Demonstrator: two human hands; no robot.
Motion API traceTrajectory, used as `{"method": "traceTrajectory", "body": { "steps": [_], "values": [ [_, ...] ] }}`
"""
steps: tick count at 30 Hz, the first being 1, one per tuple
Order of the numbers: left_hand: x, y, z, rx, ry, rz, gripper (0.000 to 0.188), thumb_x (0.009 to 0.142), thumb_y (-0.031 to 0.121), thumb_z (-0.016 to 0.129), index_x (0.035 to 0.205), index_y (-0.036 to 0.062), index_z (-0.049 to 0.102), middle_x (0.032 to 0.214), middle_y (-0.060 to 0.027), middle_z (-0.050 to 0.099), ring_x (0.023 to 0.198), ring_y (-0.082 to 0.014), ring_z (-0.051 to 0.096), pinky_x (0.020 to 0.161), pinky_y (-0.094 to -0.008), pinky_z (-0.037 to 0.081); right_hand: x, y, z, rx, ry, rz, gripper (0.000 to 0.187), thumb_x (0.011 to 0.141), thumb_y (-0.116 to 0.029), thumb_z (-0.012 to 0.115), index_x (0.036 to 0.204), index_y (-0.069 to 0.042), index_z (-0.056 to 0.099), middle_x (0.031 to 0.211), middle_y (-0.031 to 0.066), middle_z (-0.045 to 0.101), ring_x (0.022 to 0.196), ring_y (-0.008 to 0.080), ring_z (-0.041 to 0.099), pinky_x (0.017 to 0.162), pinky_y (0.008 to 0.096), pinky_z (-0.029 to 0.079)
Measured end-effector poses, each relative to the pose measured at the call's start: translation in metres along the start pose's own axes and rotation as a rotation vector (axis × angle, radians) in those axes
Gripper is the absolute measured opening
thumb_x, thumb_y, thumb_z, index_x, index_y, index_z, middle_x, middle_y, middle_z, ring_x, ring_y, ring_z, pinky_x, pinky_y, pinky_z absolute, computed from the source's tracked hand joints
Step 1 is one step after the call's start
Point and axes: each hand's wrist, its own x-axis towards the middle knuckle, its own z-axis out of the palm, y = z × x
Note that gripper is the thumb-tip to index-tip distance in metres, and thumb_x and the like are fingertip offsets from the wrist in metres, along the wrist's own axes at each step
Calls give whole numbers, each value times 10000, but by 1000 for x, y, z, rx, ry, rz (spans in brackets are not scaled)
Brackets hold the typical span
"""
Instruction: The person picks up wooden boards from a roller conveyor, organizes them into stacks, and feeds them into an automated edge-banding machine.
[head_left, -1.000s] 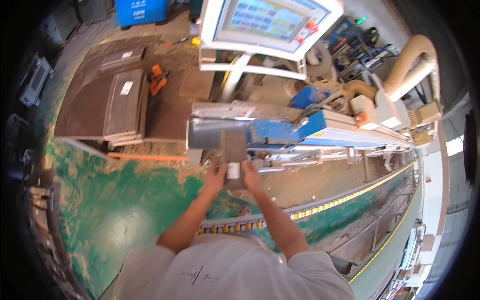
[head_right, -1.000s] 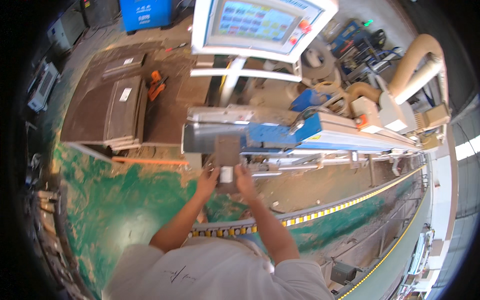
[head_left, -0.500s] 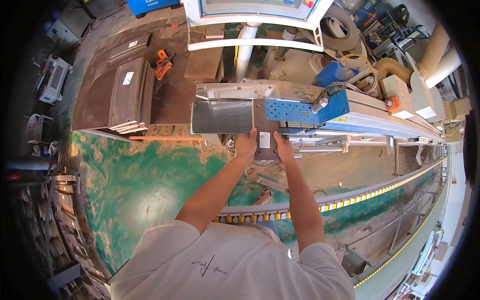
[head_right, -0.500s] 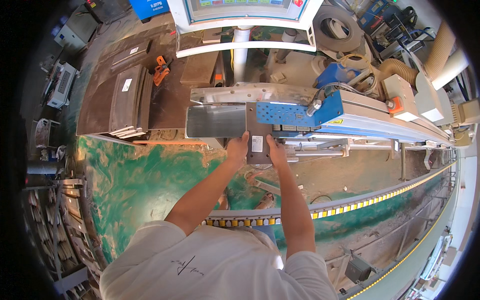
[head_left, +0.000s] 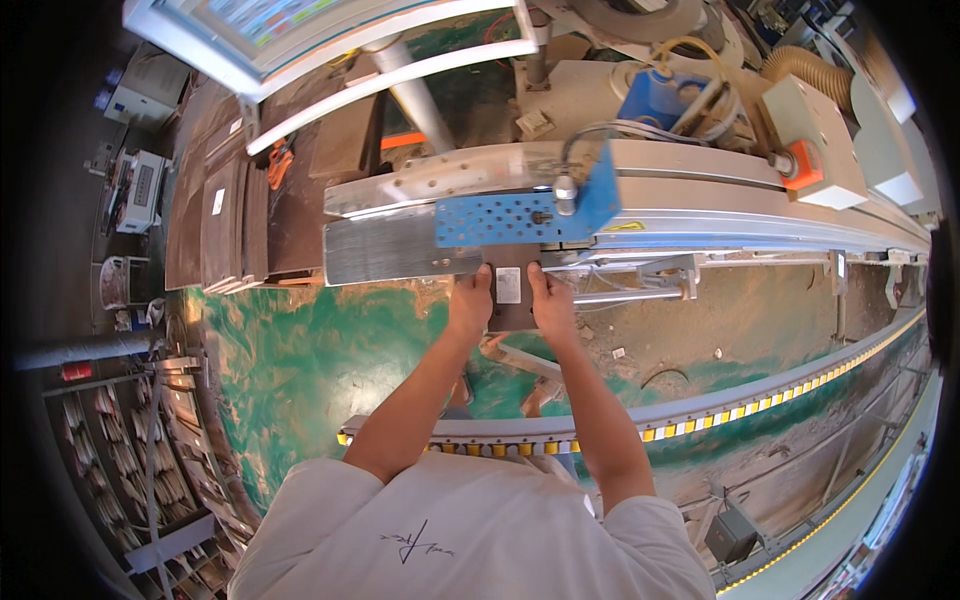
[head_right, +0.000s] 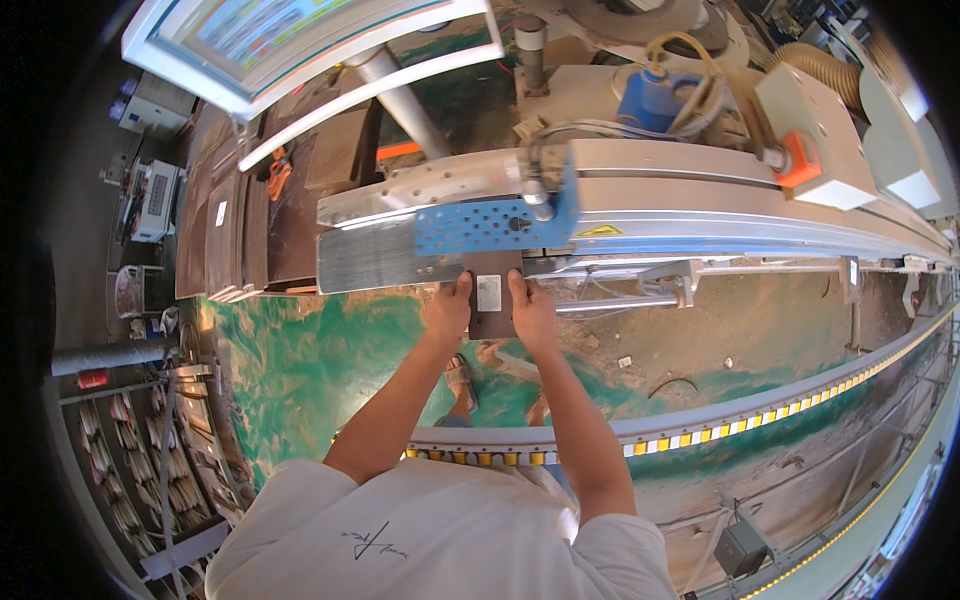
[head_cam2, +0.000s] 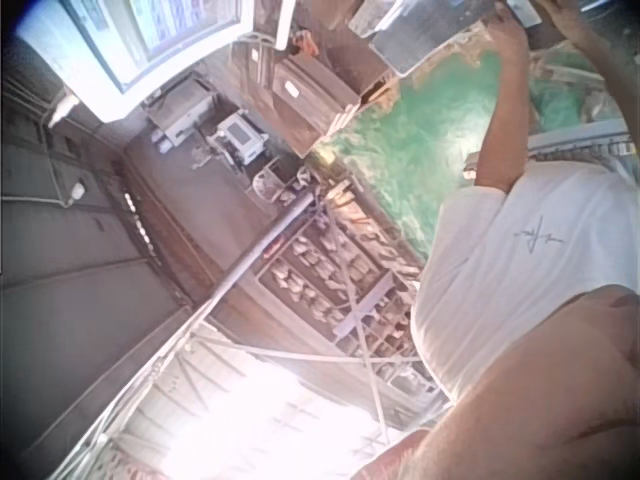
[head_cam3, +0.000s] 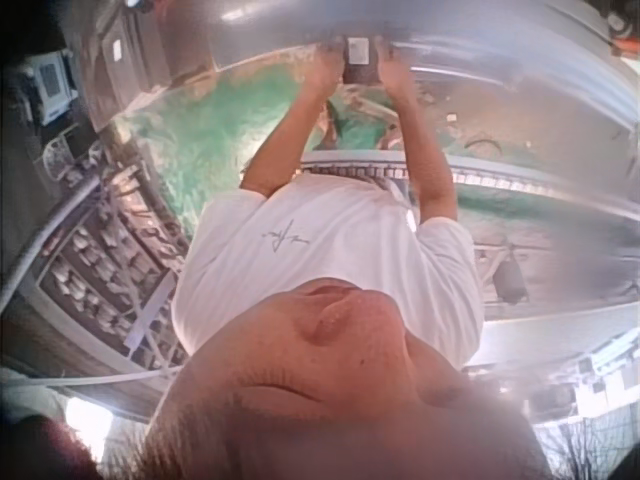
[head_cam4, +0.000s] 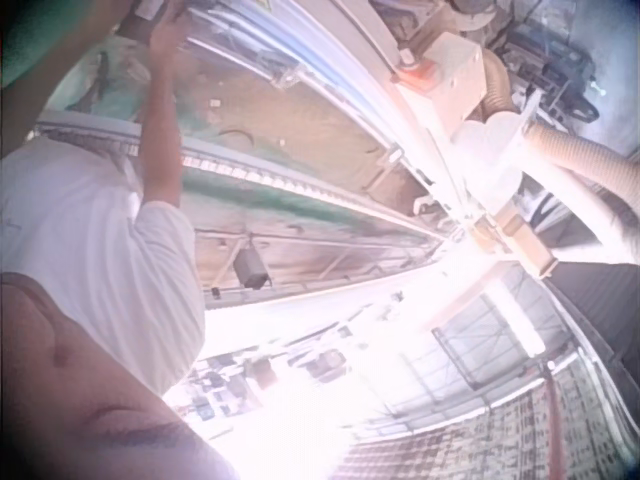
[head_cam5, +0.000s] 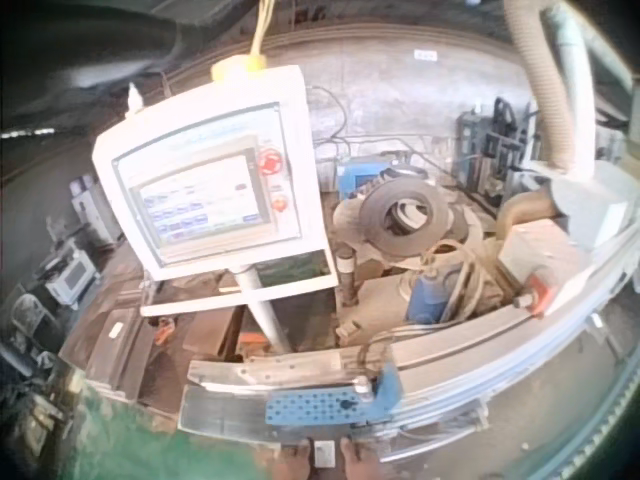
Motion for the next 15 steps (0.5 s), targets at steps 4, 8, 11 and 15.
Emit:
{"method": "traceTrajectory", "body": {
  "steps": [4,8,11,15],
  "values": [
    [-1,8,61,20,-57,-2,617,1052,497,454,1084,-69,696,973,-265,699,911,-405,649,835,-462,478,18,13,-57,-2,57,-22,651,989,-566,569,791,48,650,613,136,554,585,235,538,609,415,451],
    [-19,31,96,14,-120,-8,618,1051,505,457,1129,-64,685,1016,-273,697,958,-412,654,858,-466,476,23,17,-100,-50,94,-14,632,977,-554,605,838,56,693,629,77,583,579,148,524,564,362,453],
    [-26,35,124,-33,-140,-26,604,1052,494,459,1163,-62,670,1043,-274,699,994,-428,656,867,-471,476,29,28,-131,-46,128,-90,627,974,-546,613,859,63,708,628,104,602,589,152,530,577,366,457],
    [-32,36,173,37,-106,30,571,1053,466,467,1171,-59,660,1070,-283,694,1040,-441,649,871,-479,476,28,24,-181,14,110,9,630,961,-547,630,856,68,721,638,52,601,587,124,516,559,327,435]
  ]
}}
